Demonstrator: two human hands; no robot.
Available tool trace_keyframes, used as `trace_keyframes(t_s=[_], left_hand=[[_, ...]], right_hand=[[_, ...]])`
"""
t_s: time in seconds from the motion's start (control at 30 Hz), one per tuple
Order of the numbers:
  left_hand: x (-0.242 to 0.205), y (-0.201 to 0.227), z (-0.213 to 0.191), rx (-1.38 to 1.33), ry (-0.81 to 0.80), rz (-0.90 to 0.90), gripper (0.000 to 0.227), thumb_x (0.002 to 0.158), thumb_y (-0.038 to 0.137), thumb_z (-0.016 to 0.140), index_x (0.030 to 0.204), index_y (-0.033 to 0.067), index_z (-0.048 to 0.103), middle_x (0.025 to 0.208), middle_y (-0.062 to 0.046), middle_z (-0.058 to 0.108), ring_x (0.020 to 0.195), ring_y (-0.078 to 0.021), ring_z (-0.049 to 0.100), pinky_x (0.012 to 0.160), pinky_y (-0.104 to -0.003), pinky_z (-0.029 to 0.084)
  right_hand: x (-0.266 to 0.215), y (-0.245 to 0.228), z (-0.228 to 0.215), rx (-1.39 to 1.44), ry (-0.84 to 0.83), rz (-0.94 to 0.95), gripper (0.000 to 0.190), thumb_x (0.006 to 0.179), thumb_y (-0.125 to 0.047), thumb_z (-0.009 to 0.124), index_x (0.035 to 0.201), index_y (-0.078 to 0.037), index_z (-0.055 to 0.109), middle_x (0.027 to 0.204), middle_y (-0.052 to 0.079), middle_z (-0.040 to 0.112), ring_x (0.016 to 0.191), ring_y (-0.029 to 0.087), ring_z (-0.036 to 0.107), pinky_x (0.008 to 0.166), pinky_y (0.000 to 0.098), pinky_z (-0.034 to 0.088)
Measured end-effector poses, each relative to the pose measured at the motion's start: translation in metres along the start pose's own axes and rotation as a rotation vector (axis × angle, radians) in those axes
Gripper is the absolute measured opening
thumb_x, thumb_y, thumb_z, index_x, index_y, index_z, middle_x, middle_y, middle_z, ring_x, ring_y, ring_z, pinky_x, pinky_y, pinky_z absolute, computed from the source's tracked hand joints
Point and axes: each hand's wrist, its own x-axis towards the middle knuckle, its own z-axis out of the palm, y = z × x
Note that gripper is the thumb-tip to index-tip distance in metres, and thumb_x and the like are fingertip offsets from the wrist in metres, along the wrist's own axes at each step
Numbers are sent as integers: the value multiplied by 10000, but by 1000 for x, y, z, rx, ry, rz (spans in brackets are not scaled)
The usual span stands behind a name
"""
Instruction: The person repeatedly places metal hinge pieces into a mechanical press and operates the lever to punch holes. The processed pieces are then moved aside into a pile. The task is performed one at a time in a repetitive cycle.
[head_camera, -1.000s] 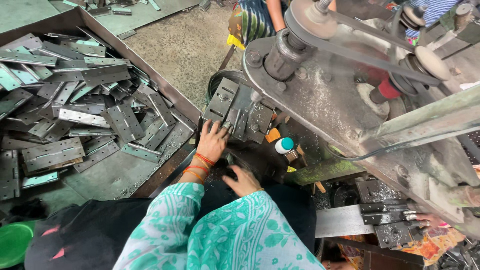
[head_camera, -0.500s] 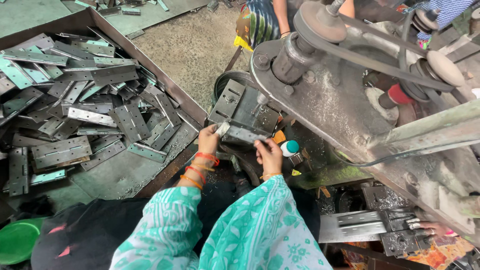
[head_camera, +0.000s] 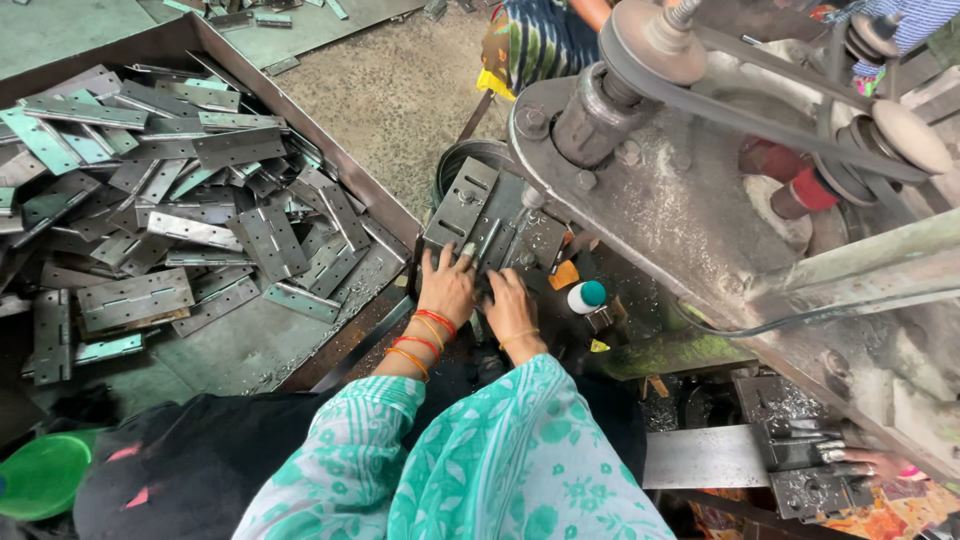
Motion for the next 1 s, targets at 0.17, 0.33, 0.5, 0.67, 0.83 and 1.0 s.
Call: trace_keyframes(t_s=[0.17, 0.33, 0.5, 0.67, 0.83, 1.0], left_hand=[[21, -12, 26, 109, -71, 72, 572, 787, 218, 621, 1354, 147, 648, 1472, -2, 538, 1427, -346, 337, 1111, -715, 202], [41, -16, 41, 63, -81, 78, 404, 925, 203, 525, 1285, 206, 707, 1468, 43, 563, 1484, -319, 325, 1165, -741, 146], [39, -16, 37, 66, -101, 57, 382, 937, 210, 517, 1255, 176, 726, 1452, 17, 580, 1491, -333, 323, 1167, -751, 129], [31, -5, 31, 71, 42, 58, 441, 877, 217, 523, 1262, 135, 720, 1392, -9, 617, 1433, -364, 348, 1121, -753, 138], [25, 0, 24, 87, -33, -1, 376, 966, 247, 505, 1248, 145, 731, 1371, 8, 642, 1469, -354, 348, 1176, -734, 127], [20, 3, 21, 48, 2, -44, 362, 970, 243, 505, 1234, 150, 736, 1357, 2, 647, 1465, -359, 353, 1181, -729, 133]], right_hand=[[-41, -7, -32, 129, -151, 15, 513, 838, -222, 775, 1299, -56, 623, 1260, 172, 643, 1123, 400, 629, 919, 457, 541], [-94, -34, -28, 54, -375, 178, 557, 825, -255, 775, 1329, -124, 576, 1272, 187, 603, 1078, 440, 637, 882, 504, 542], [-119, -41, -2, 113, -400, 343, 519, 814, -239, 765, 1302, -251, 588, 1268, 127, 610, 1053, 420, 661, 852, 513, 560], [-127, -26, 6, 172, -399, 329, 491, 814, -230, 762, 1280, -237, 604, 1247, 131, 629, 1067, 408, 662, 858, 499, 558], [-98, -13, -6, 191, -401, 152, 536, 795, -264, 793, 1290, -172, 606, 1152, 202, 666, 1100, 422, 642, 917, 489, 536], [-101, -11, 1, 56, -458, 216, 556, 804, -293, 790, 1313, -198, 588, 1222, 198, 627, 1110, 442, 630, 894, 514, 539]])
